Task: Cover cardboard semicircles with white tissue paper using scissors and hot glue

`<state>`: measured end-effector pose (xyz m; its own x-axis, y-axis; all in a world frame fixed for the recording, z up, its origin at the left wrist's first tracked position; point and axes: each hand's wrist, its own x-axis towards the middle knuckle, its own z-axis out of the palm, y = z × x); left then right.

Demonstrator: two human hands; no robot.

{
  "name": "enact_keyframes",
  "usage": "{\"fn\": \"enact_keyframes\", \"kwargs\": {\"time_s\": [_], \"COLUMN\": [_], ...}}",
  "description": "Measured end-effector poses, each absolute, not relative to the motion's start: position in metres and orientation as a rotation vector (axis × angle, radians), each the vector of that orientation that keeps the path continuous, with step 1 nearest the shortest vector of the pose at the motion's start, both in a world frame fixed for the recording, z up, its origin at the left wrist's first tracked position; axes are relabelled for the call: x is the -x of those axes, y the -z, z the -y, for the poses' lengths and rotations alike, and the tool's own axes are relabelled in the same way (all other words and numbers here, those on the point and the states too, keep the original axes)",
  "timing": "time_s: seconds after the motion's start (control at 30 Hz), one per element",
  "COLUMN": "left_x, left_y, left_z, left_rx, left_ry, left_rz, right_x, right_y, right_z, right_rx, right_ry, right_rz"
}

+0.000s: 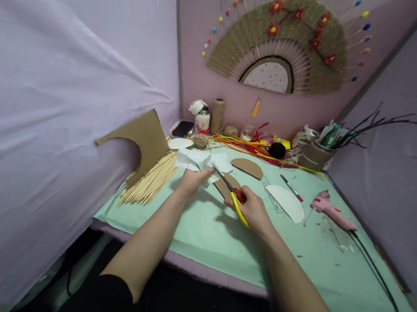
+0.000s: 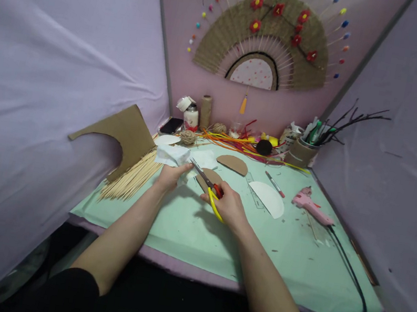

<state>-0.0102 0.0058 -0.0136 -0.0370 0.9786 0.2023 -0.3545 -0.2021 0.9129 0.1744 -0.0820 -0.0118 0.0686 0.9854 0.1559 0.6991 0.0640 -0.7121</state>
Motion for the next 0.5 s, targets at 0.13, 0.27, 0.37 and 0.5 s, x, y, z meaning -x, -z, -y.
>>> {"fn": "enact_keyframes", "kwargs": {"time_s": [0.13,0.27,0.37,0.5], "left_x": [0.0099,0.0099,0.0104,0.0103], "left_y": [0.0149,0.0176,0.0188,0.0157], "left_z": [-0.0064,-0.0085,-0.0093,-0.0071], "left_rx": [-1.071,-1.082,-1.103,-1.059], "left_ry": [-1.496,-1.499,-1.498,-1.495], "left_rz": [-0.806,-0.815,-0.816,-0.846], "right_x": [-0.1751,-0.1758,-0.1758,-0.1749], "right_y": [0.0156,0.0195,0.0202,0.0183], "right_z": [0.0813,0.0802,0.0799,0.0805], "right_rx": [1.675,1.651,1.638,1.657], "right_ry": [-0.557,-0.568,-0.575,-0.576], "right_rz": [1.689,1.682,1.673,1.665]}}
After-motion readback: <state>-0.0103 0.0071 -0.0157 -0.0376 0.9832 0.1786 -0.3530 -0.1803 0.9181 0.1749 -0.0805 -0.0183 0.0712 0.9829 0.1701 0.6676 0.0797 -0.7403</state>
